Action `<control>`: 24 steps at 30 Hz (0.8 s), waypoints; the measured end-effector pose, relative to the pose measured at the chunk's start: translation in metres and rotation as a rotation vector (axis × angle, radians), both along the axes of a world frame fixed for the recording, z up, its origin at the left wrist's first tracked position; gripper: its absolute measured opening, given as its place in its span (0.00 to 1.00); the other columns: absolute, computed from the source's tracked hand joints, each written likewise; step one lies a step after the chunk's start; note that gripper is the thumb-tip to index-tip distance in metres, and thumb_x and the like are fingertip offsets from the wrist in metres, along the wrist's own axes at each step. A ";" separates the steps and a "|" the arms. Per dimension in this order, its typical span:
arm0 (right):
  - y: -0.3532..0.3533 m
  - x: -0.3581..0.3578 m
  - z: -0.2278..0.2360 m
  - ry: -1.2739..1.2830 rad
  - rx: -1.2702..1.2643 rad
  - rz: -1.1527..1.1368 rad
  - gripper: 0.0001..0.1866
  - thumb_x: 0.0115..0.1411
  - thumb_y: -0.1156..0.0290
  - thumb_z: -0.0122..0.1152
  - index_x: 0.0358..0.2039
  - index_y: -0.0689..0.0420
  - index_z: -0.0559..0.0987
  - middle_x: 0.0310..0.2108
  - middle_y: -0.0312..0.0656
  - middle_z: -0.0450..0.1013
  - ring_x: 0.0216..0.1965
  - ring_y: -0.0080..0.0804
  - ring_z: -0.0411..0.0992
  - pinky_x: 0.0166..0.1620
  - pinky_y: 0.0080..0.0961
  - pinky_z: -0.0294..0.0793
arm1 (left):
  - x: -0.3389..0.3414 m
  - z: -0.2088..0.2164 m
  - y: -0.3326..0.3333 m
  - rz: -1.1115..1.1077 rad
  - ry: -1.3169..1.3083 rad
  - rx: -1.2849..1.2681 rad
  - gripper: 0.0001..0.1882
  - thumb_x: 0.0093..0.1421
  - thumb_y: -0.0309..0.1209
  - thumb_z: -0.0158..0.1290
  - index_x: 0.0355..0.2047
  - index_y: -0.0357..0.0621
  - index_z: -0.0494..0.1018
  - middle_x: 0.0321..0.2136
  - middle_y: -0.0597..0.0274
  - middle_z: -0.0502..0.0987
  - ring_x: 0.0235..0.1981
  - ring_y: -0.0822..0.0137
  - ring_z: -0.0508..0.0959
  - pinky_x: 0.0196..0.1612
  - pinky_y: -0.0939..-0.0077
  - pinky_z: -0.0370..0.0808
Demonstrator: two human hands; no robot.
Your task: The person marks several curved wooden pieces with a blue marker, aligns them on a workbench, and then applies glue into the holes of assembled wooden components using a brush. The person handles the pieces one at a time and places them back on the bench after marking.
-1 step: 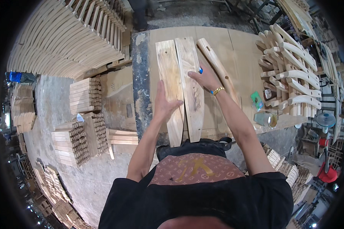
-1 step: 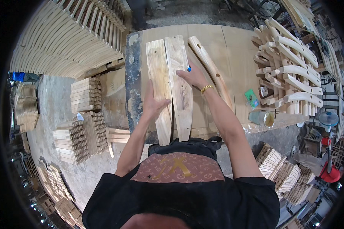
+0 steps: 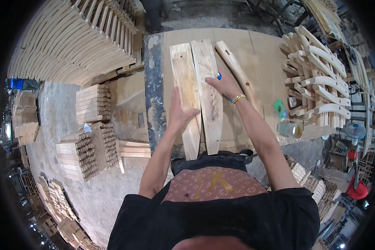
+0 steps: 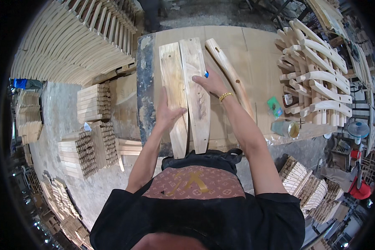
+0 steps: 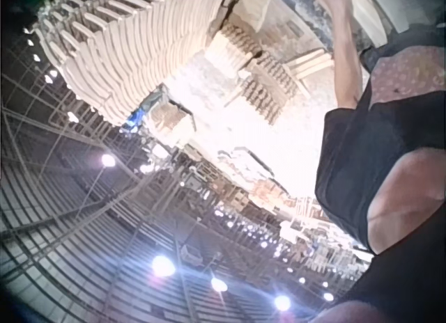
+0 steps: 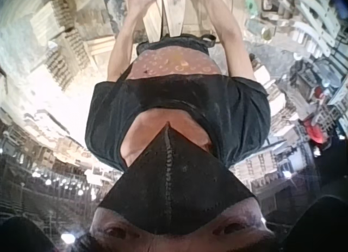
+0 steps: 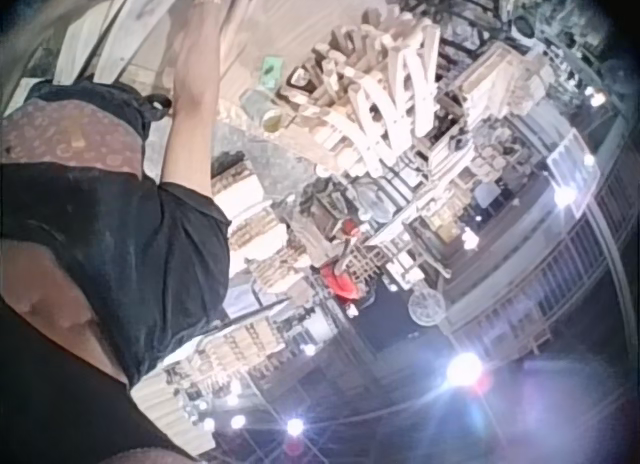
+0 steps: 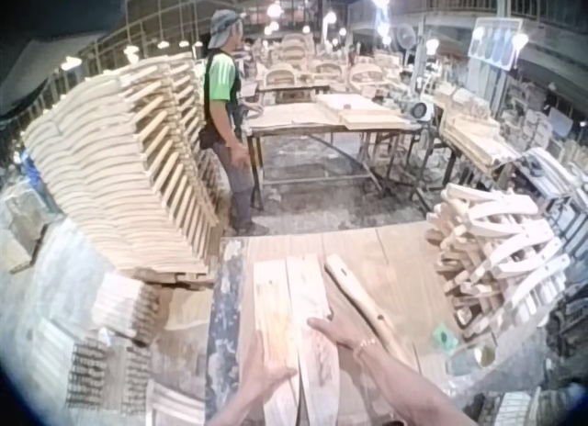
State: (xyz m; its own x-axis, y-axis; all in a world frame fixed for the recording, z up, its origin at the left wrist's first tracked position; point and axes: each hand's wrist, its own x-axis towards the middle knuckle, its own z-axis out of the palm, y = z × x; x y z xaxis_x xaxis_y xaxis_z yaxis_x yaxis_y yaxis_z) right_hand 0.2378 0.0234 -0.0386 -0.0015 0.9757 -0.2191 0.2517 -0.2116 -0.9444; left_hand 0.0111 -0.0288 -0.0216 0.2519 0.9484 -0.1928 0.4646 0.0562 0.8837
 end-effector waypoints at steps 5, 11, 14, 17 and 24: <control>-0.001 0.005 -0.001 -0.052 -0.019 0.007 0.42 0.50 0.62 0.64 0.64 0.49 0.56 0.51 0.46 0.70 0.51 0.33 0.68 0.54 0.28 0.64 | 0.003 0.000 -0.001 -0.009 -0.043 -0.021 0.58 0.41 0.32 0.67 0.63 0.30 0.39 0.64 0.40 0.47 0.65 0.53 0.50 0.65 0.69 0.50; -0.006 0.007 0.048 -0.069 -0.305 0.003 0.34 0.54 0.65 0.62 0.61 0.47 0.62 0.36 0.34 0.74 0.31 0.18 0.70 0.34 0.18 0.72 | 0.001 0.003 0.016 0.155 -0.321 -0.149 0.50 0.49 0.26 0.61 0.63 0.32 0.40 0.58 0.46 0.60 0.56 0.59 0.65 0.58 0.70 0.64; -0.009 0.010 0.041 0.015 -0.221 0.056 0.33 0.55 0.66 0.61 0.61 0.47 0.63 0.28 0.30 0.72 0.23 0.15 0.65 0.25 0.16 0.67 | 0.004 0.009 0.025 0.110 -0.486 -0.253 0.43 0.52 0.21 0.57 0.63 0.37 0.44 0.54 0.50 0.65 0.53 0.62 0.69 0.55 0.71 0.67; -0.012 0.015 0.029 0.013 -0.170 0.022 0.32 0.55 0.65 0.61 0.61 0.46 0.63 0.25 0.28 0.69 0.21 0.15 0.62 0.23 0.16 0.64 | 0.016 0.009 0.022 0.098 -0.499 -0.174 0.39 0.53 0.17 0.54 0.62 0.39 0.47 0.52 0.52 0.67 0.51 0.63 0.70 0.54 0.70 0.68; -0.012 0.001 0.043 -0.043 -0.248 0.077 0.29 0.56 0.63 0.60 0.59 0.47 0.66 0.21 0.28 0.67 0.18 0.15 0.60 0.20 0.19 0.60 | 0.000 -0.015 0.027 0.101 -0.477 -0.106 0.38 0.51 0.16 0.54 0.61 0.40 0.49 0.51 0.52 0.67 0.50 0.62 0.70 0.53 0.72 0.69</control>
